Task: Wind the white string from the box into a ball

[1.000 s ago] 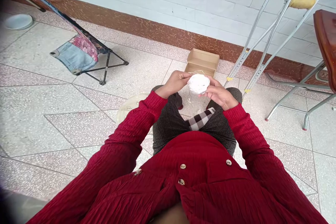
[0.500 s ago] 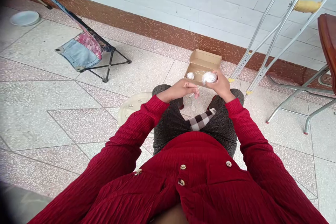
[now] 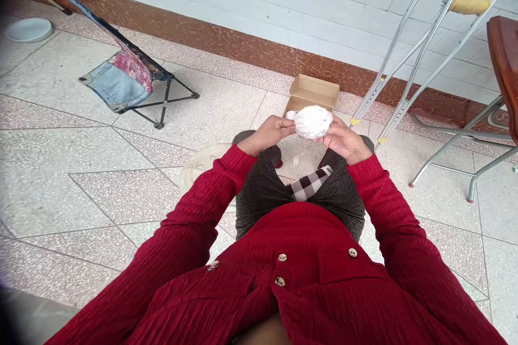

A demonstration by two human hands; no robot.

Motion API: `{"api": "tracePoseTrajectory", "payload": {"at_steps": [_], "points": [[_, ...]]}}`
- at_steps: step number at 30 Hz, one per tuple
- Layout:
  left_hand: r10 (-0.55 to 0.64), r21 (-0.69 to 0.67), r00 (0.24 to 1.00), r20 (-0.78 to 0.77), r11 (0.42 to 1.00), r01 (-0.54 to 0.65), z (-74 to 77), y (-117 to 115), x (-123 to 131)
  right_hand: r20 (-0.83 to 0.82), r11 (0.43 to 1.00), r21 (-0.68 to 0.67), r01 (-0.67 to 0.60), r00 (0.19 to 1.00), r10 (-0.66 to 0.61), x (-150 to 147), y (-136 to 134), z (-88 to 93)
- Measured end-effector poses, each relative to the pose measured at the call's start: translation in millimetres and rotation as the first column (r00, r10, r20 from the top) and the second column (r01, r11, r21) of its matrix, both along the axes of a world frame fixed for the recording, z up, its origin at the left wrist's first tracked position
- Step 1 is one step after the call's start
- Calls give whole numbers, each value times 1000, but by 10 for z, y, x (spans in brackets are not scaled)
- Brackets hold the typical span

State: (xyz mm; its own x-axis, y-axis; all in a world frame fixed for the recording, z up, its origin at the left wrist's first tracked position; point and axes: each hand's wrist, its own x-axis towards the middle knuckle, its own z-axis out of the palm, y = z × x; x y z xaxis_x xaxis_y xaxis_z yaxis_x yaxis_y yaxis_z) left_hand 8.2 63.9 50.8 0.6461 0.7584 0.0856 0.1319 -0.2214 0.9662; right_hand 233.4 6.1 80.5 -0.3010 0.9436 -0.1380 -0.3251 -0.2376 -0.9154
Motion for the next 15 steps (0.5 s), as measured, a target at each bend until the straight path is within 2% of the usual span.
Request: {"api": "tracePoseTrajectory", "payload": {"at_steps": [5, 8, 10, 12, 14, 15], "points": [[-115, -121, 992, 59, 985, 122, -59, -149, 68, 119, 975, 156, 161, 976, -180, -18, 187, 248], [-132, -154, 990, 47, 979, 137, -23, -233, 96, 249, 931, 270, 244, 917, -312, 11, 295, 284], [-163, -141, 987, 4, 977, 162, 54, -277, 98, 355, 874, 375, 310, 822, -444, 30, 355, 212], [-208, -107, 977, -57, 974, 201, 162, -293, 84, 473, 835, 449, 317, 709, -523, 41, 383, 74], [-195, -52, 975, -106, 980, 190, 271, -263, 53, 587, 865, 430, 258, 648, -485, 38, 356, -82], [-157, -16, 980, -120, 988, 157, 316, -231, 31, 627, 896, 390, 214, 651, -428, 31, 319, -150]]}}
